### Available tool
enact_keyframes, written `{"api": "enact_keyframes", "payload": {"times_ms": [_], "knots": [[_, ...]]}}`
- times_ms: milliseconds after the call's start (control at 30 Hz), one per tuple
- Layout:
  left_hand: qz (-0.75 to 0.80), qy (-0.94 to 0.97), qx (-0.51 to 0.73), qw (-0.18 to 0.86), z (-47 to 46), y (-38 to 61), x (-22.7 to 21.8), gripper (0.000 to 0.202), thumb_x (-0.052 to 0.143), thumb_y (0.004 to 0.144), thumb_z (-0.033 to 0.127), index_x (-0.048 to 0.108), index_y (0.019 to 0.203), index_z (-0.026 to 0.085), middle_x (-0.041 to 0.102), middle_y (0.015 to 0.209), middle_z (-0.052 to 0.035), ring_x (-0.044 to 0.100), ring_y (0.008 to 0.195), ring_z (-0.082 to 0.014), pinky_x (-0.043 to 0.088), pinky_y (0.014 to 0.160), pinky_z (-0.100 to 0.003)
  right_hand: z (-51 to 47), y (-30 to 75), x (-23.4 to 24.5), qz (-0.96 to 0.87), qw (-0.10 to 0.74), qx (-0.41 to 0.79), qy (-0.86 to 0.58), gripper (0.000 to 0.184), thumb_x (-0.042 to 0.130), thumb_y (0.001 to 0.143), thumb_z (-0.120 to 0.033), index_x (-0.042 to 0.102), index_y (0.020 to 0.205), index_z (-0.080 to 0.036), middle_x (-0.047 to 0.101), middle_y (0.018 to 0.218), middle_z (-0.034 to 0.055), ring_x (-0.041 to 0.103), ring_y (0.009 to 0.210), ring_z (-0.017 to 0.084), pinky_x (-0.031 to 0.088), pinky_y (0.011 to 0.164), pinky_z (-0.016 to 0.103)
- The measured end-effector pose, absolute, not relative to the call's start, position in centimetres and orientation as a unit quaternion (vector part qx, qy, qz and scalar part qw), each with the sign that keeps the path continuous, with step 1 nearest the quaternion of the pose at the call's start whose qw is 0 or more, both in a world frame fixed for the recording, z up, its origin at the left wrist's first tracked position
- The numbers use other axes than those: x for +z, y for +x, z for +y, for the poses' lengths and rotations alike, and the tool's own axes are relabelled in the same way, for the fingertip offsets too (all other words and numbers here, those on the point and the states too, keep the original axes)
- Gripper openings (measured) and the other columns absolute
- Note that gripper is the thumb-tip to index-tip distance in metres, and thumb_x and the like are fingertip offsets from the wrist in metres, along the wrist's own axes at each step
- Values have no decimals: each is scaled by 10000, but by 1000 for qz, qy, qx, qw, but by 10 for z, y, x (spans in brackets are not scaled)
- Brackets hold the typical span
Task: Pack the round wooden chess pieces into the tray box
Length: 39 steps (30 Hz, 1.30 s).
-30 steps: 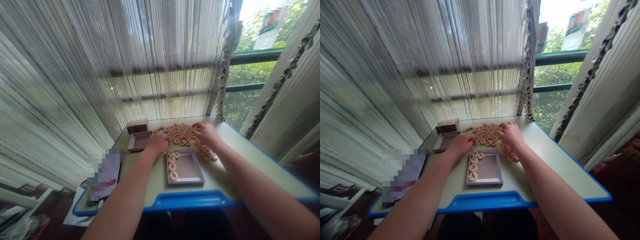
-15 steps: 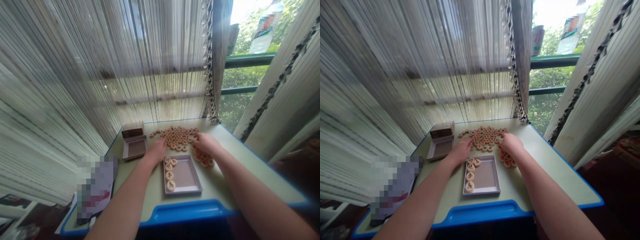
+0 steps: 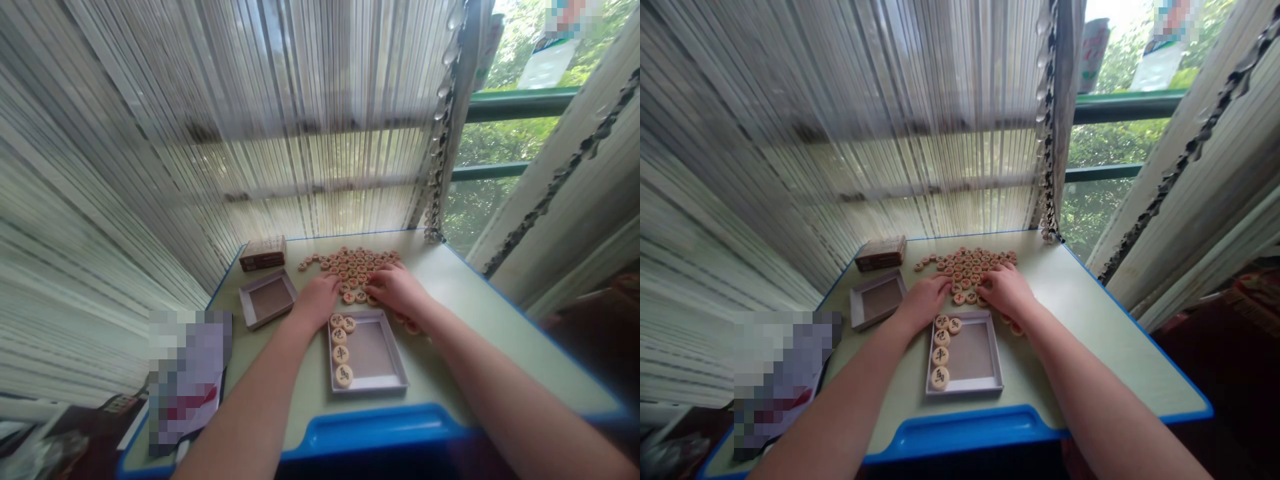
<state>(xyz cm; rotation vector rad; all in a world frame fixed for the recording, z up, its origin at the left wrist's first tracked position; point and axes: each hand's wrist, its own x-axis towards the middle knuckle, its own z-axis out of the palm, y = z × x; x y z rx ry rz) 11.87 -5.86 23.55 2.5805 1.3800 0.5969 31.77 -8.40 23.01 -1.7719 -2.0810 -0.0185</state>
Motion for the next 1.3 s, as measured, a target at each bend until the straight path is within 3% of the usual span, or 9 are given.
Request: {"api": "enact_keyframes", "payload": {"times_ms": [433,600,700,967,1300], "knots": [[480,854,189,63,-63,111,248,279,414,844,242,678,911,180,664,959,-75,593,926,-198,441,843,-305,-82,316,227,-723,221,17,-654,284,598,709,-468,695,703,-201,622,835,68,474,901,223,354,828,310],[418,863,109,261,-72,96,268,245,505,761,243,708,891,203,686,872,-22,615,785,-159,455,712,-248,-83,317,229,-724,210,12,-657,295,580,725,-467,698,725,-197,618,852,78,460,908,232,348,835,317],[372,866,68,327,-74,86,276,227,557,729,259,722,878,212,674,905,-21,613,796,-147,448,725,-231,-83,316,229,-725,209,18,-656,298,567,733,-467,695,730,-199,622,846,70,457,889,226,353,823,314],[370,859,32,352,-70,79,276,242,604,703,271,727,904,213,668,914,-33,605,824,-161,438,752,-239,-83,317,228,-724,210,15,-657,298,566,727,-470,687,730,-197,621,833,68,460,889,225,360,814,310],[403,847,94,333,-73,82,271,257,539,745,267,705,925,187,690,894,-36,610,796,-162,448,720,-250,-83,318,230,-721,218,21,-658,307,569,729,-479,696,760,-202,634,861,71,478,925,230,355,848,317]]}}
